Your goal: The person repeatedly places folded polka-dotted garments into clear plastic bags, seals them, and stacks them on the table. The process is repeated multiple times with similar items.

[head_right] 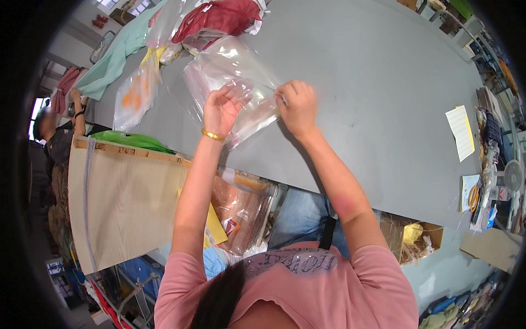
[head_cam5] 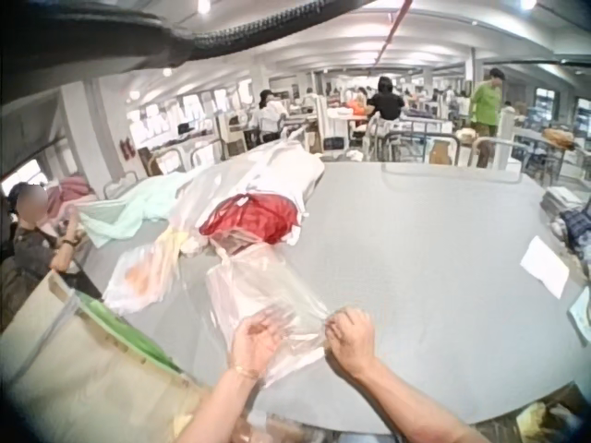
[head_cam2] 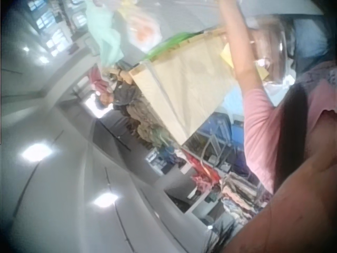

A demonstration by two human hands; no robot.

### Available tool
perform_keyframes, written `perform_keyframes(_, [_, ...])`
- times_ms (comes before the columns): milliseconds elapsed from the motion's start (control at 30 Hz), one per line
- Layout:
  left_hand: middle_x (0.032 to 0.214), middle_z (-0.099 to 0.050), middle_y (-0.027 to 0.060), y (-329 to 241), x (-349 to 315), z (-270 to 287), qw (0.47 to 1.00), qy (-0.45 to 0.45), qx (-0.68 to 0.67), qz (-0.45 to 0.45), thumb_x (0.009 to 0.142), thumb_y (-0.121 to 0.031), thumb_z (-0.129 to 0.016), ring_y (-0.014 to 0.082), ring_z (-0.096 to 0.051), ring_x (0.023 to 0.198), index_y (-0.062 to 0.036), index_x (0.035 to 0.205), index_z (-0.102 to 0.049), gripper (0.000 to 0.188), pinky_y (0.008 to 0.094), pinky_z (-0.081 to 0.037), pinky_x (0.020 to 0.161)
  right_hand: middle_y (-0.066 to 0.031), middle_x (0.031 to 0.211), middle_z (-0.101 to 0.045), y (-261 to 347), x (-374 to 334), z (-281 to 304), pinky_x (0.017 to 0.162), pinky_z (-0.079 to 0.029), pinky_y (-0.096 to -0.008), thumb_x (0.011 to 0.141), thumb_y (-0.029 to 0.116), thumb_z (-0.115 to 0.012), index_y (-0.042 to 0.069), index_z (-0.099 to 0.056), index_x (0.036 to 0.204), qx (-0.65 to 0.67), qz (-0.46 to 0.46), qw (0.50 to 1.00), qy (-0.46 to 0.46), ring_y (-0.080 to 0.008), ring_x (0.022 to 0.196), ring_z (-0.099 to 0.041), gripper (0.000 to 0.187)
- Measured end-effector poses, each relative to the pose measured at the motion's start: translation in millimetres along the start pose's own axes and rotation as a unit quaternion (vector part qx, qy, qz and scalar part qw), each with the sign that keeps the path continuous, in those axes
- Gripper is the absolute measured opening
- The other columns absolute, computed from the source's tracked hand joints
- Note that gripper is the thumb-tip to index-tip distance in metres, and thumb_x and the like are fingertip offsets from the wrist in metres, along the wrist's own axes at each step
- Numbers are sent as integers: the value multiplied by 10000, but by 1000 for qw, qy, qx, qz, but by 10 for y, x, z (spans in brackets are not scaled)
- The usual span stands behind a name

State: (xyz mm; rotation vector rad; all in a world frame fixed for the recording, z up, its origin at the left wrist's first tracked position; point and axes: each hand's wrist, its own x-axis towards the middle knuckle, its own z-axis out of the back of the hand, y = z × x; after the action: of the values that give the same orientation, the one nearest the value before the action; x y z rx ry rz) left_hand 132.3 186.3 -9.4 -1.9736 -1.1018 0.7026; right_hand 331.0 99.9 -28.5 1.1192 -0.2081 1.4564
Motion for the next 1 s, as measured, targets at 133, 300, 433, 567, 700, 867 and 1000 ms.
perform_keyframes(133, [1337,-618,195,136,-159,-119,795,145,551,-209,824,-87,-628,412,-479,1356,-32,1311,-610,491,470,-421,1111,-11,891,-683,-47,-2,-55,757,-494,-380,737,21,-740,94,-716,939,13,17,999,-28,-252,797,-622,217])
perform_keyframes(300, [1157,-637,47,397,-47,-303,508,126,766,-373,813,-154,-653,311,-560,1132,-178,1116,-682,306,455,-487,836,-54,986,-731,-26,-17,-20,638,-528,-359,814,15,-722,82,-742,997,-6,67,997,-33,-251,757,-656,195])
perform_keyframes(433, [1158,-603,39,497,-32,-264,488,81,772,-399,825,-199,-652,271,-539,1116,-174,1064,-678,242,444,-473,765,-52,1000,-737,61,-130,122,644,-550,-364,791,9,-700,70,-741,1007,11,66,997,-42,-258,782,-684,229])
perform_keyframes(567, [1181,-613,96,550,-53,-261,451,71,826,-330,805,-193,-682,301,-572,1162,-66,1059,-668,285,473,-479,844,-91,1046,-733,154,-273,210,703,-582,-368,797,-45,-660,55,-704,1066,46,31,998,-21,-287,848,-712,290])
perform_keyframes(700, [1133,-628,58,579,-11,-321,461,56,811,-356,794,-203,-680,269,-596,1111,-108,1020,-686,245,449,-496,767,-104,1118,-723,201,-322,287,712,-582,-374,792,-78,-639,51,-668,1122,52,16,998,4,-305,875,-710,356])
perform_keyframes(867, [1213,-624,54,590,36,-236,419,66,827,-369,789,-225,-676,245,-583,1132,-168,1178,-692,393,440,-504,790,-114,1165,-713,337,-613,893,728,-583,-379,785,-117,-612,46,-661,1132,65,-1,998,20,-317,900,-712,387])
perform_keyframes(1000, [1334,-586,85,663,85,-114,448,94,817,-351,807,-230,-658,289,-532,1252,-186,1303,-632,499,491,-420,1009,-119,1144,-723,460,-892,1821,783,-579,-334,832,-130,-566,39,-659,1169,58,-61,996,27,-254,922,-731,389])
